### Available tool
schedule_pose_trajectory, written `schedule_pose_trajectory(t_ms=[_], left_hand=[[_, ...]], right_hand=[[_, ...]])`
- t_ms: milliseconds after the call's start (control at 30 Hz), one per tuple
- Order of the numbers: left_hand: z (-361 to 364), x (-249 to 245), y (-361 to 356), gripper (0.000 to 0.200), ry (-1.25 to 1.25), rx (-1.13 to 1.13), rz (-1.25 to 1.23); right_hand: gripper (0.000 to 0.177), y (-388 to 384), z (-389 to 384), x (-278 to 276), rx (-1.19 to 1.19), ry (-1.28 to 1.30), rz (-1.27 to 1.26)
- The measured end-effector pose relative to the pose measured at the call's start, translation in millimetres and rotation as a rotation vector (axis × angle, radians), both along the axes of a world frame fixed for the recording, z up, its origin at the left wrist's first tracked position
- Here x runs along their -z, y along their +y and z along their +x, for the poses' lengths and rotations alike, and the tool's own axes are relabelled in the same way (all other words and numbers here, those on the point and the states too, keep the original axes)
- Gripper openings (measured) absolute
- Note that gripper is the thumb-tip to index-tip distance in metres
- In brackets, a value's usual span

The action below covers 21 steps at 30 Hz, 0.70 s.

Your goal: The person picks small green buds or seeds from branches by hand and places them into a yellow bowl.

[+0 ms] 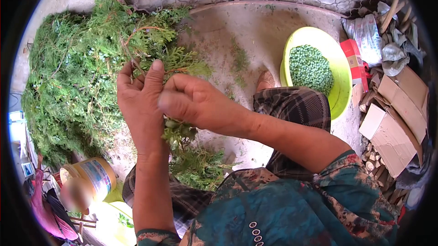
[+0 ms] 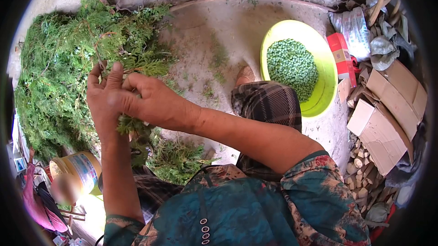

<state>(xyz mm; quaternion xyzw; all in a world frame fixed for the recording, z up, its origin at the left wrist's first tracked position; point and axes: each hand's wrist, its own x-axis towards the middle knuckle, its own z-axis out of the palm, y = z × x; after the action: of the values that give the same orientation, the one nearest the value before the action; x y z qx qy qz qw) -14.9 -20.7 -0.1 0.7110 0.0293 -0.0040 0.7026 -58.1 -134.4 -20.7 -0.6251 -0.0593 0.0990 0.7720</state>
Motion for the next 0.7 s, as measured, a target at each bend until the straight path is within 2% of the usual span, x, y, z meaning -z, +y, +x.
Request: schedule_pose_trajectory(t_ms=[67,133,200,233,333,467,567,633,667,700], left_hand=[[3,1,1,0.05,0.013,-0.021,0.009],[2,6,0,0.048,-0.094,-0.019,-0.025],[0,3,-2,0.047,-0.071,-0.012,0.001],[-1,1,-3,0.046,-0.05,-0.007,0.027],[3,8,-1,0.043,-0.065,-0.027,-0.062],[6,3,3,0.039,-0.138,-0.035,-0.046],[16,3,13,0.029,-0.246,-0.106,0.148],[24,11,11,0.026,-0.345,-0.143,0.134],[27,15,10,0.022,-0.443,-0.186,0.118],[29,16,11,0.022,-0.441,-0.184,0.117]], right_hand=[[0.049,-3,0,-6,0.004,0.032,-0.006],[0.048,-1,-1,-5,0.014,0.068,-0.011],[0.041,7,-2,0,0.13,-0.319,-0.229],[0.037,7,-3,-3,0.115,-0.18,-0.161],[0.035,7,1,4,0.167,-0.12,-0.068],[0.027,7,-1,-4,0.206,-0.163,-0.133],[0.019,2,1,-7,0.25,-0.265,-0.199],[0.02,-5,-7,-22,0.024,0.263,0.237],[0.02,-4,-8,-20,0.027,0.264,0.239],[0.019,-3,-9,-16,0.013,0.35,0.383]])
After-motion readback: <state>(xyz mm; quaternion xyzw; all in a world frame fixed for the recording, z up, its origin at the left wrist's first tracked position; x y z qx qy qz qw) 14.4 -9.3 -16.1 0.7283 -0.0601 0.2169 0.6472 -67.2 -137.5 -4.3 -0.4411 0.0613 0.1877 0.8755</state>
